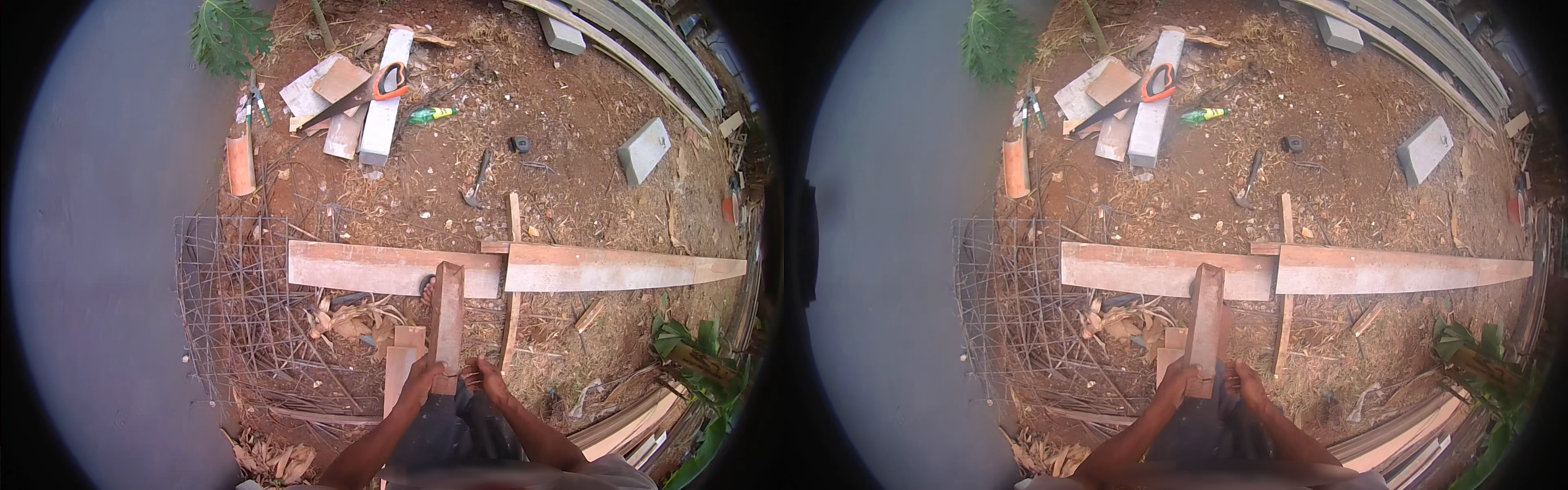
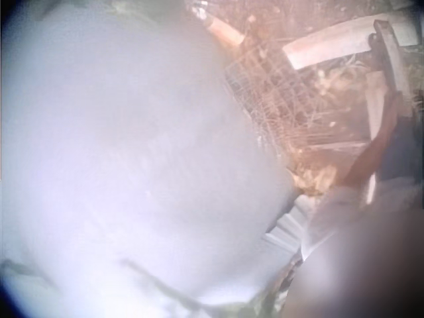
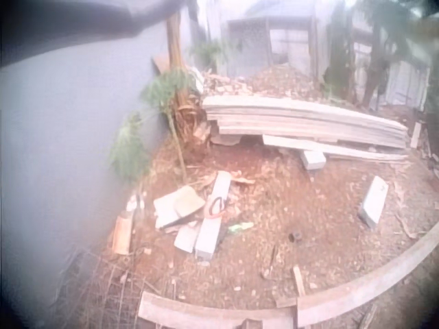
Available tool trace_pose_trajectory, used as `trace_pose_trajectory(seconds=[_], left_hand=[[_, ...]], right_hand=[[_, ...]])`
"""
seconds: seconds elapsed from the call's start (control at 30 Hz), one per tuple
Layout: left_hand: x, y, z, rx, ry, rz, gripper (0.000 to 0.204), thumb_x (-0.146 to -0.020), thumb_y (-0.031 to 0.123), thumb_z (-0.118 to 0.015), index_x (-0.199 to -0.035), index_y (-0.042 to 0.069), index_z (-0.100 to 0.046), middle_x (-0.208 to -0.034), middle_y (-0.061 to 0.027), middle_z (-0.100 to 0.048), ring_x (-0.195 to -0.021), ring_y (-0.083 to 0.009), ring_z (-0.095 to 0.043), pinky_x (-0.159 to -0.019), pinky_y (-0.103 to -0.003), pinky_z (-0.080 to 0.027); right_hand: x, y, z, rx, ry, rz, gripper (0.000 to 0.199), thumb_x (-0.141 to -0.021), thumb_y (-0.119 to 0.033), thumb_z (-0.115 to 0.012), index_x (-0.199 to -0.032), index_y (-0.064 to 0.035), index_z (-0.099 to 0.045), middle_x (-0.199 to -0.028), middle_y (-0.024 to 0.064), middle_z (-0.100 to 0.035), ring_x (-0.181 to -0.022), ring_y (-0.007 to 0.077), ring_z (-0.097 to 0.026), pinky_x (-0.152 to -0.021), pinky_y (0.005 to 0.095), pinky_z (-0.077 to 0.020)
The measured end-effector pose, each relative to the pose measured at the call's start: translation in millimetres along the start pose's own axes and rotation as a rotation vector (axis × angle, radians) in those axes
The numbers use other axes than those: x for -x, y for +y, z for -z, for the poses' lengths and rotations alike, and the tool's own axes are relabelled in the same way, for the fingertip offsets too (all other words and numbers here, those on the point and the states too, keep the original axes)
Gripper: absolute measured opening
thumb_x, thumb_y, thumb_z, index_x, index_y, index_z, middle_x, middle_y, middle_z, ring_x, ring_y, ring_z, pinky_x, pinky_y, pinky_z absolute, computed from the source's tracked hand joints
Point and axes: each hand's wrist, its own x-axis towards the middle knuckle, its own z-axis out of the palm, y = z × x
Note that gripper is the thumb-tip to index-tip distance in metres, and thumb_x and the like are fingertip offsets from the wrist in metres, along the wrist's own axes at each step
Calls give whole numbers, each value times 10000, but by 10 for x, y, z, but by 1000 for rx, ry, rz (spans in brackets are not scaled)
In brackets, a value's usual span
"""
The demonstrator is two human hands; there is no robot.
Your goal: The person assembles wooden planks by hammering nails into them. They position smaller pieces against a long plank, use a hammer to drive nails, and adjust the wood as needed.
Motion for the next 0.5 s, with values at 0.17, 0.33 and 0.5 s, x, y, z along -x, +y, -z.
trace_pose_trajectory(seconds=[0.17,0.33,0.5], left_hand=[[-163,663,-7,219,-86,35,522,-932,195,-570,-1378,-39,-436,-1226,-130,-597,-1138,-233,-592,-975,-359,-472],[-393,1143,-43,411,-275,39,604,-967,330,-580,-1421,-14,-378,-1278,-139,-565,-1171,-250,-569,-991,-372,-463],[-495,1624,-301,69,-174,59,569,-981,406,-551,-1354,-15,-473,-1224,-142,-600,-1144,-228,-578,-948,-367,-476]], right_hand=[[-33,-872,-542,-99,-234,-165,568,-1020,-498,-422,-1324,-28,-518,-1232,114,-588,-1057,230,-600,-859,412,-532],[24,-1574,-914,-237,-206,-17,476,-1001,-428,-521,-1260,-29,-543,-1111,98,-649,-940,201,-649,-742,370,-570],[49,-2192,-948,-116,-71,283,439,-986,-380,-574,-1234,-17,-578,-979,74,-670,-834,162,-653,-665,317,-560]])
